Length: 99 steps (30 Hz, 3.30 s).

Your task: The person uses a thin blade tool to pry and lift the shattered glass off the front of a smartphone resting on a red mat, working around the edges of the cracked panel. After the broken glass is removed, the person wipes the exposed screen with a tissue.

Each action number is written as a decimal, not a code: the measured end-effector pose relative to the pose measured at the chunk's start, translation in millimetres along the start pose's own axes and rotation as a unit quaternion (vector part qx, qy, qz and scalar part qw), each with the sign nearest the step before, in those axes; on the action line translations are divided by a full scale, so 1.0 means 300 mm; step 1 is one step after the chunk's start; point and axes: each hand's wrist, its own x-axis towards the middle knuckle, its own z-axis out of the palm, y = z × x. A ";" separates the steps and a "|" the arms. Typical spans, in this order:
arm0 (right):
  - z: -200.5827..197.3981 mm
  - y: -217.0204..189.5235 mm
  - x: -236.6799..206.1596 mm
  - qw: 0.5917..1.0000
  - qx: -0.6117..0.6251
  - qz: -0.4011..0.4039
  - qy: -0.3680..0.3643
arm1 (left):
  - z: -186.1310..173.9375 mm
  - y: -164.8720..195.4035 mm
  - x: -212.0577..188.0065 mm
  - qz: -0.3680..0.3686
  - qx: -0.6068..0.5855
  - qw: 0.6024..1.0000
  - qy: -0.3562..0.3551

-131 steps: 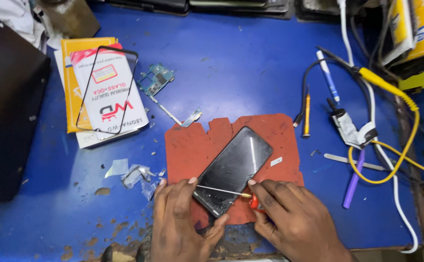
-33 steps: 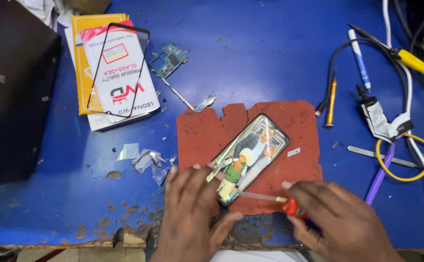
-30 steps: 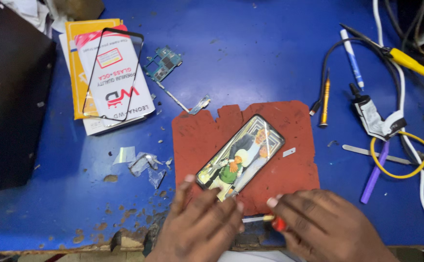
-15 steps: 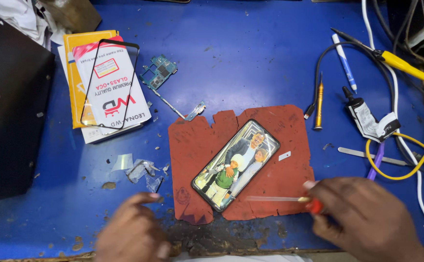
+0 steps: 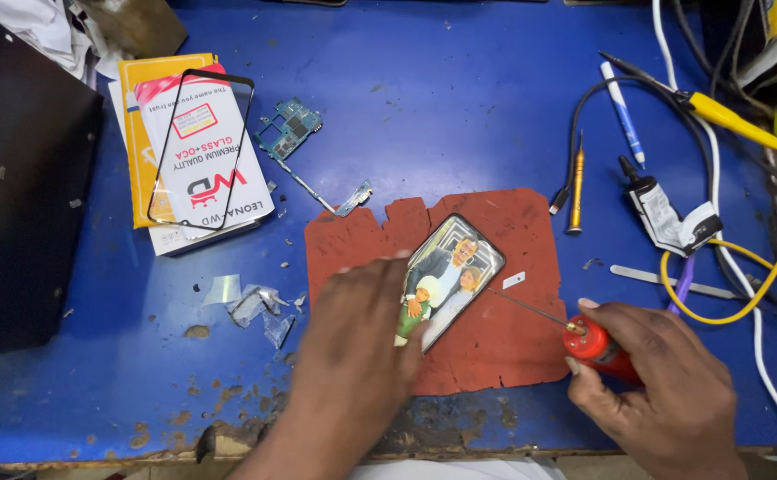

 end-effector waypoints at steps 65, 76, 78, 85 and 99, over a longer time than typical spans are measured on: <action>0.025 -0.012 -0.030 0.989 0.052 0.120 -0.063 | -0.112 -0.116 -0.133 -0.057 -0.023 0.997 -0.046; 0.094 -0.152 0.007 0.993 -0.042 -0.048 -0.095 | -0.044 -0.119 -0.168 -0.078 -0.060 0.995 -0.003; 0.115 -0.176 0.011 0.991 -0.057 -0.065 -0.102 | -0.037 -0.121 -0.173 -0.078 -0.065 0.995 0.007; 0.155 -0.221 0.023 0.984 -0.110 -0.088 -0.108 | -0.037 -0.142 -0.190 -0.076 -0.093 0.993 0.002; 0.157 -0.190 0.005 0.981 -0.101 -0.084 -0.142 | -0.035 -0.161 -0.194 -0.090 -0.123 0.988 -0.023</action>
